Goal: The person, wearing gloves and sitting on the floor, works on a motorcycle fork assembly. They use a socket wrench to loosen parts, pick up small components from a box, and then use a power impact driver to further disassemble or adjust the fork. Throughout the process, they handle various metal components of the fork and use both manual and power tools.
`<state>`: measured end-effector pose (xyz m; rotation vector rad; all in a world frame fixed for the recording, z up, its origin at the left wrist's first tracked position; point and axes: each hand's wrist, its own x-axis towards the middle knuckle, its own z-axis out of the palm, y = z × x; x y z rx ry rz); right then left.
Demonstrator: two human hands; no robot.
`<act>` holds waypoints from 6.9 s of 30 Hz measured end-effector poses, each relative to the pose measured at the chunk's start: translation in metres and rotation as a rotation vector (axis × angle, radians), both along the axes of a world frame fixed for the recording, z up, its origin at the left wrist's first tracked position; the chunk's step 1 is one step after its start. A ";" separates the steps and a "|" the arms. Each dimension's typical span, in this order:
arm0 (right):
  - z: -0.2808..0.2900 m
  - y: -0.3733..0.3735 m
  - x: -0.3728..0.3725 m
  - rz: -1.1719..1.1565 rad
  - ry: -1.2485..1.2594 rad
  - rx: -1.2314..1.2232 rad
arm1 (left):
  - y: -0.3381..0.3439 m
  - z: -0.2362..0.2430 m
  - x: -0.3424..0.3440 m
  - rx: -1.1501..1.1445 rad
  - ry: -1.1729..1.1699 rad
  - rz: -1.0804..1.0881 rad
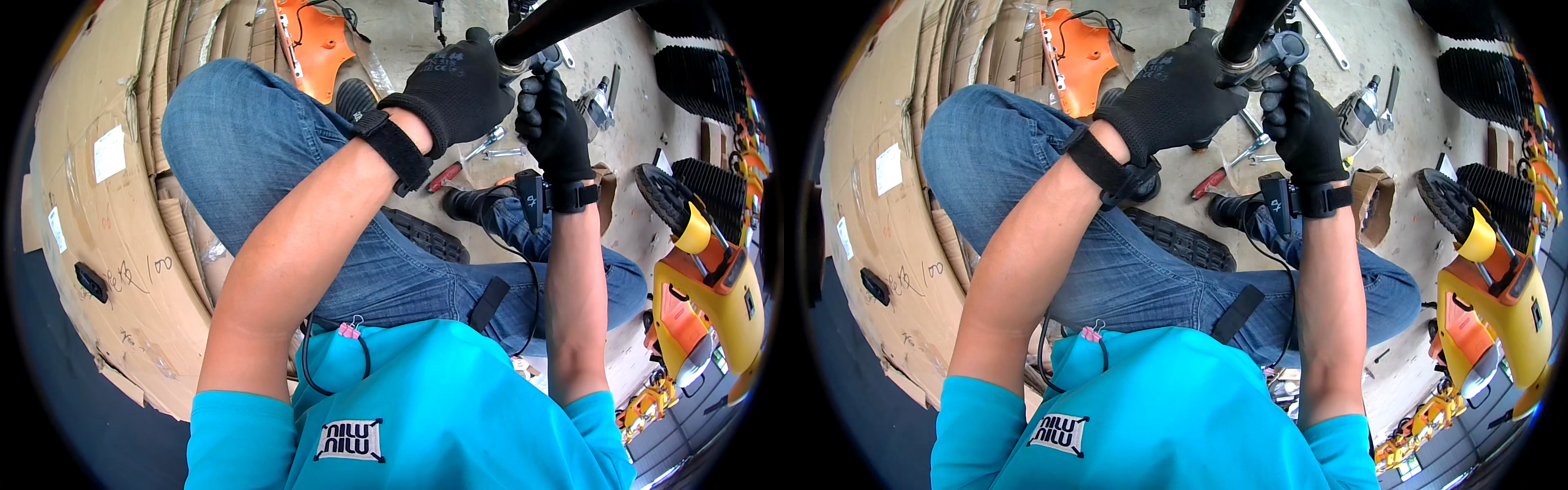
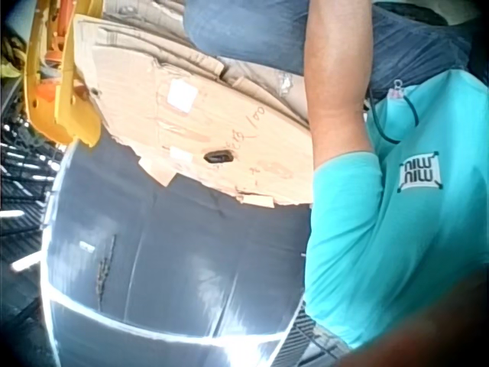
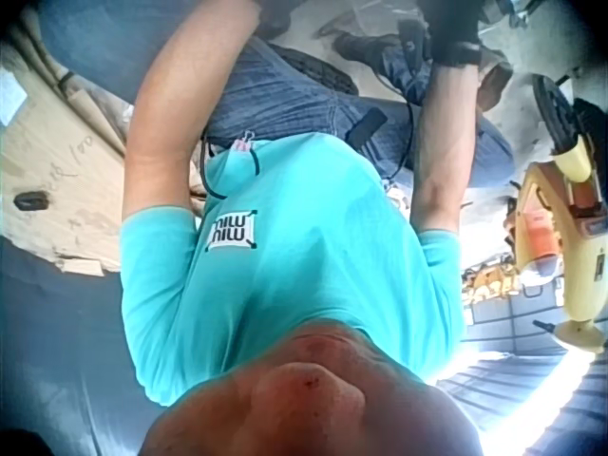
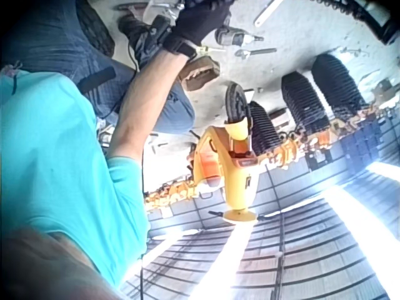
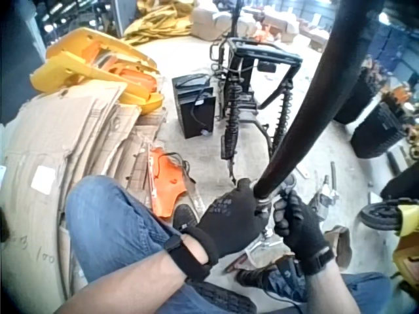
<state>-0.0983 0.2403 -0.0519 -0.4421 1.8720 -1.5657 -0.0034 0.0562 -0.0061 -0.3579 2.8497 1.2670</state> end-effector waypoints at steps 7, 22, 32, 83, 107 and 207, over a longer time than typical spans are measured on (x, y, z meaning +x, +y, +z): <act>0.000 -0.001 -0.001 -0.063 -0.346 -0.264 | 0.000 0.001 0.000 -0.002 0.010 -0.002; -0.003 -0.004 0.000 -0.129 -0.472 -0.389 | 0.000 -0.001 -0.001 0.023 -0.031 -0.001; -0.002 -0.010 0.007 -0.199 -0.325 -0.306 | 0.000 -0.005 0.000 0.004 0.022 -0.009; -0.010 0.005 0.072 0.097 -0.261 -0.006 | -0.031 0.002 0.004 0.273 0.032 -0.088; 0.029 0.068 0.099 0.487 0.479 0.255 | -0.029 0.009 0.003 0.449 -0.160 0.072; 0.009 0.073 0.102 0.423 0.698 0.245 | -0.030 0.005 0.003 0.602 -0.120 0.374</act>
